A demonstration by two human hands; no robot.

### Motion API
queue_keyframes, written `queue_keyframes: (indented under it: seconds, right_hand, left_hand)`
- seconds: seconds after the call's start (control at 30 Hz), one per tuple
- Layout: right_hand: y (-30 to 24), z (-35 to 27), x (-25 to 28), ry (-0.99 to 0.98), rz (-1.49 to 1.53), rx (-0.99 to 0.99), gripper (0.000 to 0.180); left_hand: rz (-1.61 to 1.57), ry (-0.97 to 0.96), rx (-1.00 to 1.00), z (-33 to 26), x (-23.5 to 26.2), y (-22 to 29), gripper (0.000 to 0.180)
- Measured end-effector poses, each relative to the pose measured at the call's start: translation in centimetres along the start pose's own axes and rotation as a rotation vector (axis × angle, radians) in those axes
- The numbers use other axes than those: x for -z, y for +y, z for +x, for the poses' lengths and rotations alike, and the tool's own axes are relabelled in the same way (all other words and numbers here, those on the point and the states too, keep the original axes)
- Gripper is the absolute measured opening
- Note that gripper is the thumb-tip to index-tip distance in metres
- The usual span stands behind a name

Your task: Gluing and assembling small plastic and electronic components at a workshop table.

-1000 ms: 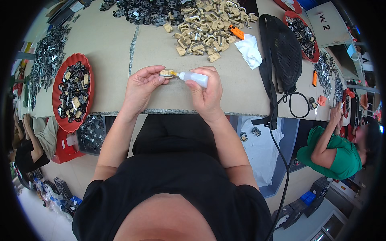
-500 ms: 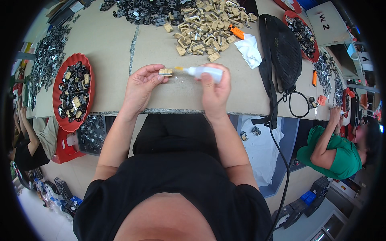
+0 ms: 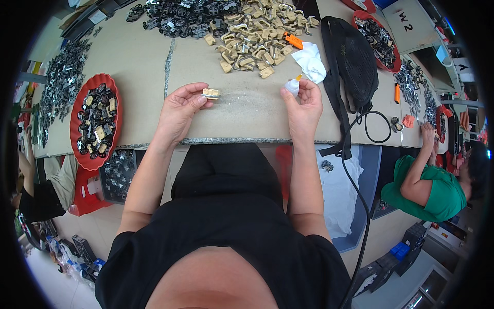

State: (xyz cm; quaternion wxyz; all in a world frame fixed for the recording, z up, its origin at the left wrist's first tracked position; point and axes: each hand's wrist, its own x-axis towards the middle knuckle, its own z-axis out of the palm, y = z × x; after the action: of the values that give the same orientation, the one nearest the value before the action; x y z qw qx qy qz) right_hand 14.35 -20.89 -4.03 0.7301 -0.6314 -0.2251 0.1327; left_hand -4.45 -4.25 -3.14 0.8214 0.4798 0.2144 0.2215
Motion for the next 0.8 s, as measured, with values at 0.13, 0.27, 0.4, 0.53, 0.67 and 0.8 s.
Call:
queue_keyframes:
  seconds: [0.13, 0.27, 0.4, 0.53, 0.67, 0.8]
  right_hand:
    - [0.3, -0.1, 0.2, 0.003, -0.039, 0.002, 0.037]
    - [0.3, -0.1, 0.1, 0.004, -0.096, 0.001, 0.037]
    - [0.2, -0.1, 0.2, 0.005, -0.124, -0.013, 0.037]
    - [0.0, -0.5, -0.1, 0.056, -0.271, 0.199, 0.034]
    - [-2.1, -3.3, -1.0, -0.016, -0.311, 0.295, 0.029]
    - [-2.6, -3.9, -4.2, -0.502, 0.471, -0.371, 0.038]
  left_hand:
    - [0.034, -0.006, 0.009, -0.1, -0.3, 0.1, 0.025]
    - [0.048, -0.007, 0.007, -0.3, -0.8, 0.1, 0.027]
    - [0.056, -0.014, 0.006, -0.3, -0.9, 0.0, 0.027]
    - [0.058, -0.004, 0.019, -0.4, -0.9, 0.2, 0.027]
    - [0.070, -0.034, 0.003, -0.4, -1.5, 0.3, 0.024]
    - [0.149, -0.148, -0.116, 0.2, -3.1, 0.2, 0.022]
